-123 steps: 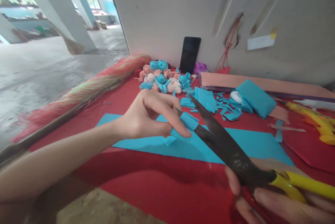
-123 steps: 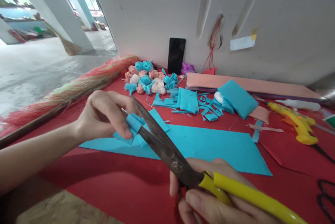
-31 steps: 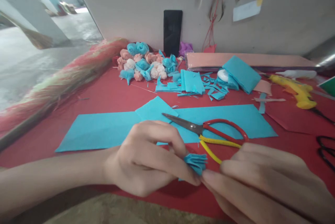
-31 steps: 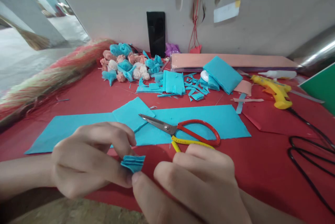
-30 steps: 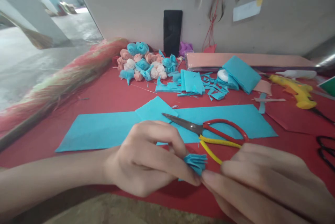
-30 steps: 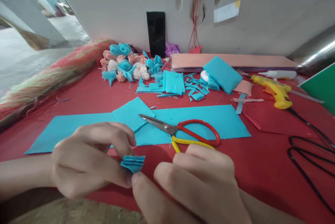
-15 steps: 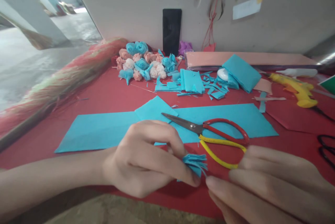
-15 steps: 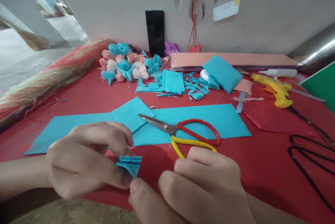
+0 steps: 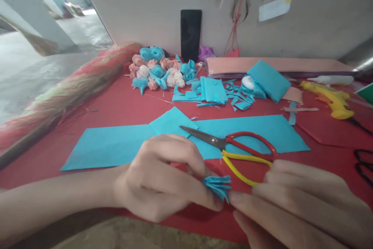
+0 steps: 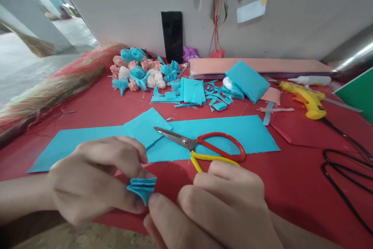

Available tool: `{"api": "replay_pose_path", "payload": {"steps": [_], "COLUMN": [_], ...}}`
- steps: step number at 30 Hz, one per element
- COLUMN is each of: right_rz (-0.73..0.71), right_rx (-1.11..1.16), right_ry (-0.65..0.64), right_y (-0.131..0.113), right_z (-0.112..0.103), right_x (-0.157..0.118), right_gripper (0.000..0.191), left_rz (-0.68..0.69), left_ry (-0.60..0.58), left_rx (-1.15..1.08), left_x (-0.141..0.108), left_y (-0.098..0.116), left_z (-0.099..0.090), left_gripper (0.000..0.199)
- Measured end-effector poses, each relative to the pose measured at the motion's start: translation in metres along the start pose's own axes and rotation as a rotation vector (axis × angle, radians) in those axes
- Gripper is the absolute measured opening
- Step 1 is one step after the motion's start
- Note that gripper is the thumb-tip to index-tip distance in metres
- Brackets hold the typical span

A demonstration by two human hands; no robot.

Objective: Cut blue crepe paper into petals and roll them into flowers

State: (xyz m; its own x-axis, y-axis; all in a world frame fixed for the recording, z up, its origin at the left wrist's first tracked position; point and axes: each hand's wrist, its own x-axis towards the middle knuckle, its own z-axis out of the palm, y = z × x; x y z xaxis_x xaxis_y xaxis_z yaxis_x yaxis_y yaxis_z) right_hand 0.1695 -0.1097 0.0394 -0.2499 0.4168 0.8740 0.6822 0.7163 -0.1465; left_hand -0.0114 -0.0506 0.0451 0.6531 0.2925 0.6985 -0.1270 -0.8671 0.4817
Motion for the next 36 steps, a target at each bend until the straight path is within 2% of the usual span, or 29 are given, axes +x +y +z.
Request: {"api": "replay_pose_path", "payload": {"steps": [3,8,13,16,18,20,22,24,26,28,33,36], "right_rz": [0.057,-0.064,0.031,-0.032,-0.020,0.068,-0.013,0.037,0.152,0.187,0.040,-0.002], "right_rx": [-0.036,-0.024,-0.003,-0.009,-0.015,-0.030,0.008,0.016,0.010,0.011,-0.076,-0.155], "right_ry": [-0.013,0.032,0.071,0.067,0.066,0.013,0.059,0.098,0.142,0.162,0.113,0.031], "right_y": [0.002,0.004,0.000,0.000,0.001,0.001,0.000,-0.002,-0.005,-0.006,-0.006,-0.007], "right_z": [0.000,0.001,0.005,0.005,0.004,0.002,0.003,0.005,0.008,0.009,0.007,0.004], "right_x": [-0.001,-0.003,-0.003,-0.003,-0.005,-0.007,-0.008,-0.009,-0.009,-0.007,-0.002,-0.004], "right_gripper": [0.008,0.011,0.008,0.010,0.010,0.010,0.012,0.015,0.021,0.022,0.009,0.012], "left_rz": [0.003,0.004,-0.007,0.002,0.003,-0.002,-0.006,-0.001,0.001,0.001,0.002,0.004], "left_ry": [-0.003,-0.017,-0.027,-0.011,0.004,0.004,-0.005,-0.002,0.000,-0.002,-0.006,-0.002], "left_rx": [0.003,-0.011,-0.013,-0.025,-0.033,-0.030,-0.020,-0.014,-0.014,-0.017,-0.007,-0.006], "left_x": [0.001,0.000,0.000,0.001,0.001,0.000,0.000,0.000,0.000,0.000,0.000,0.000], "left_y": [0.000,-0.001,-0.001,-0.001,-0.002,-0.002,-0.002,-0.001,-0.001,-0.001,-0.001,-0.001], "left_z": [-0.001,-0.002,-0.002,-0.002,-0.001,-0.001,-0.001,-0.001,-0.001,-0.001,-0.001,-0.002], "left_gripper": [0.033,0.033,0.032,0.032,0.030,0.030,0.030,0.030,0.030,0.029,0.031,0.030]}}
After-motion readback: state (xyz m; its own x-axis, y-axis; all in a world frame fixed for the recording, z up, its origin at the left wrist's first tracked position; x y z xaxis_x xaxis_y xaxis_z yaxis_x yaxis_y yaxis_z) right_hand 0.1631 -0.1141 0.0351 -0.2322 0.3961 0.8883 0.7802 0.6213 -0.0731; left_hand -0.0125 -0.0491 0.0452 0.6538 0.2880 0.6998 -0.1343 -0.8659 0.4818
